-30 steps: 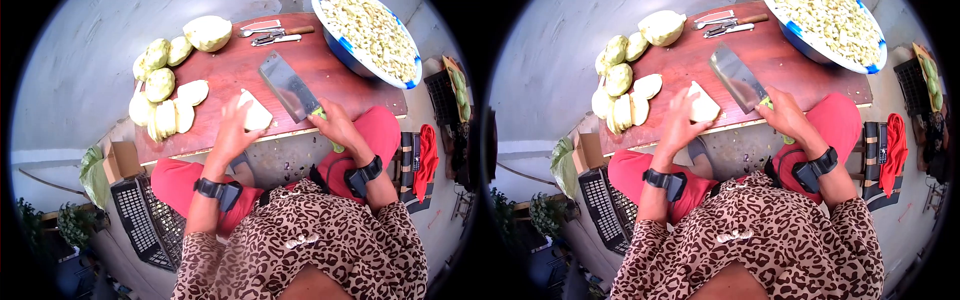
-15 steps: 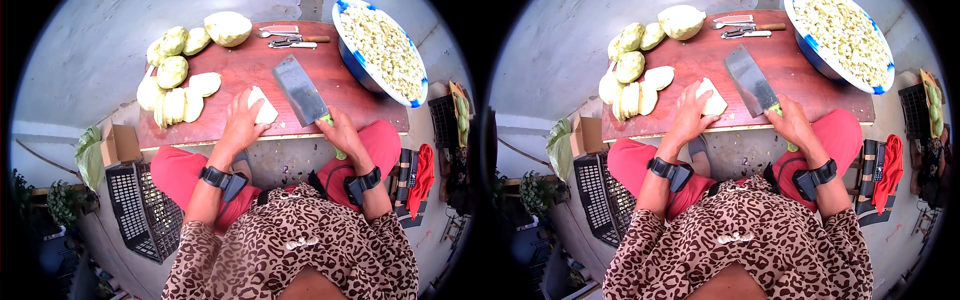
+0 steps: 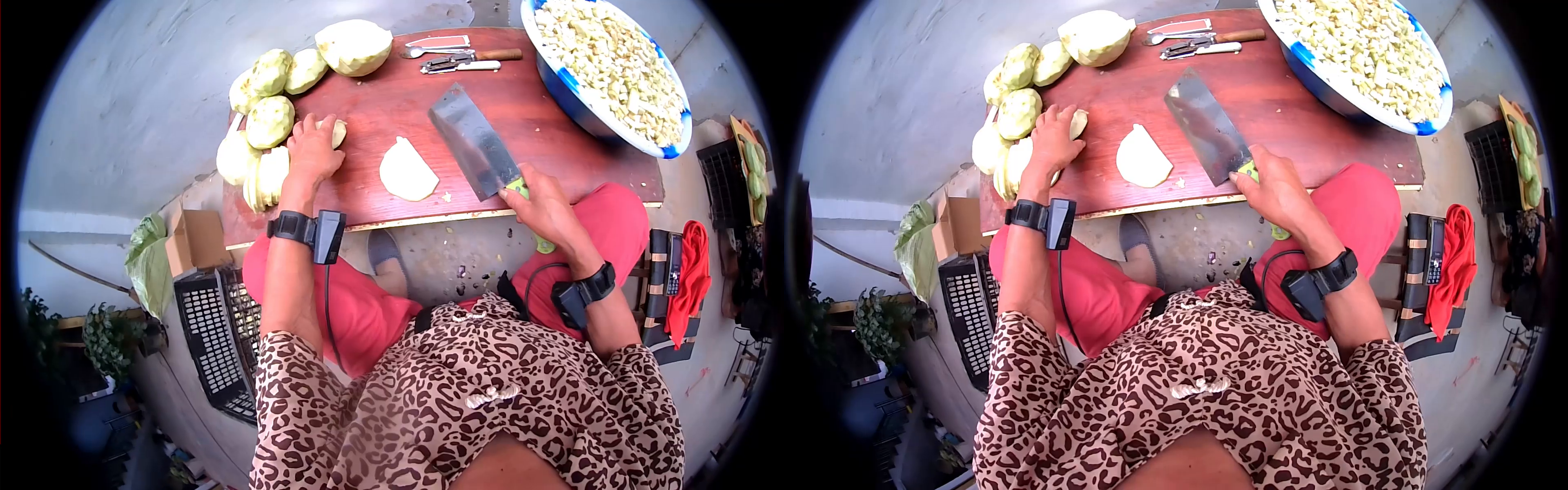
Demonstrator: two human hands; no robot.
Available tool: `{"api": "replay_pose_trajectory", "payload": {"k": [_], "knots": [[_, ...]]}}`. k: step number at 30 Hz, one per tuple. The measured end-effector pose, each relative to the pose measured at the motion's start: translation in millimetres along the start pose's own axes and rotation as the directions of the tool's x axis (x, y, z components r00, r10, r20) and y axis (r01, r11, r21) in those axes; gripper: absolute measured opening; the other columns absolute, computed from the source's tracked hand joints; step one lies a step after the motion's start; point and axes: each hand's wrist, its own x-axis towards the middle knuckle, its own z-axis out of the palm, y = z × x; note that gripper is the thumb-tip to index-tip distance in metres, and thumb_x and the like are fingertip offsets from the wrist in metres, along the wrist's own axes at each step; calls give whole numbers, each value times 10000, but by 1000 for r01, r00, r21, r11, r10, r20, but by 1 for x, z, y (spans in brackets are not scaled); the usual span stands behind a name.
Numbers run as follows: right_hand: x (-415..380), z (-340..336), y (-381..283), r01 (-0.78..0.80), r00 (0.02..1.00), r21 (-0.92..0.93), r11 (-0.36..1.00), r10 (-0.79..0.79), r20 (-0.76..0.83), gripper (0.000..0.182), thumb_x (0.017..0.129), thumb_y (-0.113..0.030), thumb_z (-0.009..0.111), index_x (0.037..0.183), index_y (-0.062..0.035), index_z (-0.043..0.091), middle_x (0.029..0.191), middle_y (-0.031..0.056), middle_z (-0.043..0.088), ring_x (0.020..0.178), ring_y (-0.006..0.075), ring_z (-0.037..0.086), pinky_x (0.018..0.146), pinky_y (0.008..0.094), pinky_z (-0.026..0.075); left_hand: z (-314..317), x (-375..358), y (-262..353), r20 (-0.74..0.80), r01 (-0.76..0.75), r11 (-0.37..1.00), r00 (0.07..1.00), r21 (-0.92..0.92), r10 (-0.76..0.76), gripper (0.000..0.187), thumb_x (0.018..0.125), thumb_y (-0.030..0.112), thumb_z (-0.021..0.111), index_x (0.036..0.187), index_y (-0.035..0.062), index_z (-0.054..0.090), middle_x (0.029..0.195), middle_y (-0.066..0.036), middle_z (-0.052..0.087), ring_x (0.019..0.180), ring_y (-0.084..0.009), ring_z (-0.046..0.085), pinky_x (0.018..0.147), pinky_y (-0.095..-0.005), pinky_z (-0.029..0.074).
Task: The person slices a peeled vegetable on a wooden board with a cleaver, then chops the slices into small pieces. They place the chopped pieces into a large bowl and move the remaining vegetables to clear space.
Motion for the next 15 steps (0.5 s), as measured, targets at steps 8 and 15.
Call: {"api": "replay_pose_trajectory", "payload": {"k": [8,15], "knots": [[-1,5,-6,-6,1000,-41,999,6,11,271,857,-161,685,979,49,564,832,286,647,820,464,638,702,480,486,-6,22,-28,110,-55,997,992,-60,62,754,686,193,763,1392,166,498,1336,-159,506,1241,-366,459,1041,-459,427],[-2,8,-8,68,998,-52,996,-68,-9,278,860,-144,676,1000,56,541,847,309,640,864,485,627,723,491,493,-11,30,-32,141,-33,999,990,6,32,750,633,235,787,1328,121,533,1268,-174,520,1197,-376,465,1042,-447,423]]}}
